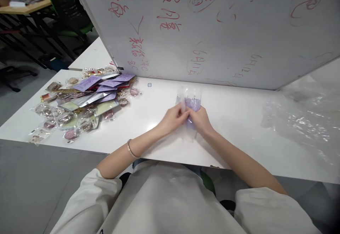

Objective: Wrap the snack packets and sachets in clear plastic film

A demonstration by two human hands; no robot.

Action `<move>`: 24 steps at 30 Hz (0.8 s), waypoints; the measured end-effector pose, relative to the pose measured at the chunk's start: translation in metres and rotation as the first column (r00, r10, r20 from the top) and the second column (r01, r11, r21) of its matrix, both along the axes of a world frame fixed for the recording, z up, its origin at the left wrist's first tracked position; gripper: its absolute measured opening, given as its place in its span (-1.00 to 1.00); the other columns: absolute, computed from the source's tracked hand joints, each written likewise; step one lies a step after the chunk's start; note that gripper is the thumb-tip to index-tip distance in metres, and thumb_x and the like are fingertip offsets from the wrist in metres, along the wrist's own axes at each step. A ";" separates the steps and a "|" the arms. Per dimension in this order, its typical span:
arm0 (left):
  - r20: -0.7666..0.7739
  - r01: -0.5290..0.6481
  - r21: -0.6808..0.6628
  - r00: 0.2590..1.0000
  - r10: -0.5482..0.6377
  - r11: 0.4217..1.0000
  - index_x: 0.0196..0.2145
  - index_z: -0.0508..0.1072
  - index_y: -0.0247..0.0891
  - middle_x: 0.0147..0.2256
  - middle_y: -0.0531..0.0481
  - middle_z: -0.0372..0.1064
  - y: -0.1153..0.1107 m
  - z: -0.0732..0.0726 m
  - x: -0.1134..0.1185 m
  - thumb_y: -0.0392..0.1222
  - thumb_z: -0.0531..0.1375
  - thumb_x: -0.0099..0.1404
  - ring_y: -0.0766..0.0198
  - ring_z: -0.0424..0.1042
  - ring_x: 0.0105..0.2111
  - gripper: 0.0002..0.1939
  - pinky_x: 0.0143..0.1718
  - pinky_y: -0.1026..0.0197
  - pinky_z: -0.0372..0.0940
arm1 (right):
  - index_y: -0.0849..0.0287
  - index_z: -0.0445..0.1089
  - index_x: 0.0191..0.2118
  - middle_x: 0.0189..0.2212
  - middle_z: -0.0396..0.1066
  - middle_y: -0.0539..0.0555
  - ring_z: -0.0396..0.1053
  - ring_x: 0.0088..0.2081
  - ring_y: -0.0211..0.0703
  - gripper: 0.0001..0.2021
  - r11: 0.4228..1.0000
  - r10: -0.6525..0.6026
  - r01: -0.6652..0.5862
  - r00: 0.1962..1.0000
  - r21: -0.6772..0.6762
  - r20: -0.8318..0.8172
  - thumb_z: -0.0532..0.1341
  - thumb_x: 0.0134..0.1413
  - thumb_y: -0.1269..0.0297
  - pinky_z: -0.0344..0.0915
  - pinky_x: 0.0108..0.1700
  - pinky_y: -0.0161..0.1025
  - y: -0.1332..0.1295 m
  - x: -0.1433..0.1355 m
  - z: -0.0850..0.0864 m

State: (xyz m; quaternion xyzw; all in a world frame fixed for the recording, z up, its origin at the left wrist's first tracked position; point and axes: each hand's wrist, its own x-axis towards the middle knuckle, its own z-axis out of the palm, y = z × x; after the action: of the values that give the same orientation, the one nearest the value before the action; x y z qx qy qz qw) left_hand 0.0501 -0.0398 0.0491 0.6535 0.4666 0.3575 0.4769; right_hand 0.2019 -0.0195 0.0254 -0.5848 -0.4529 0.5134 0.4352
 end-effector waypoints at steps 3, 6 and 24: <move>-0.152 0.140 0.154 0.982 -0.116 0.978 0.31 0.11 -0.42 -0.19 -0.19 0.36 -0.001 -0.005 0.016 -0.06 -0.04 0.42 0.06 0.37 -0.16 -0.40 -0.09 0.02 0.30 | 0.06 0.42 -0.23 -0.31 0.51 0.08 0.48 -0.18 0.01 -0.56 0.999 0.023 -0.014 0.982 0.051 -0.186 0.10 0.11 -0.22 0.44 -0.20 -0.10 -0.005 -0.006 0.003; -0.302 0.245 0.232 0.938 -0.170 0.941 0.36 -0.01 -0.45 -0.02 -0.31 0.27 -0.002 -0.011 0.020 -0.14 0.01 0.35 -0.09 0.27 0.03 -0.31 0.06 -0.11 0.22 | 0.03 0.39 -0.16 -0.23 0.50 0.08 0.46 -0.10 0.01 -0.50 0.992 0.112 -0.090 0.955 0.090 -0.275 0.04 0.12 -0.29 0.43 -0.11 -0.08 -0.010 -0.001 0.006; 0.155 0.089 -0.092 0.985 -0.074 0.992 -0.21 0.37 -0.25 -0.23 -0.04 0.40 0.022 -0.003 0.091 0.13 0.10 0.36 0.19 0.39 -0.24 -0.64 -0.27 0.21 0.28 | 0.10 0.38 -0.03 -0.08 0.49 0.14 0.46 -0.10 0.03 -0.48 0.987 -0.156 0.161 0.970 0.012 -0.185 0.38 -0.08 -0.05 0.43 -0.09 -0.08 -0.054 0.084 0.017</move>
State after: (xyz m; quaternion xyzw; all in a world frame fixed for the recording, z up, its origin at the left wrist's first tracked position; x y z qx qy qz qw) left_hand 0.1409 -0.0173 0.0465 0.6185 0.4191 0.3628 0.5569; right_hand 0.2860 -0.0732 0.0428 -0.5634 -0.3696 0.5225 0.5225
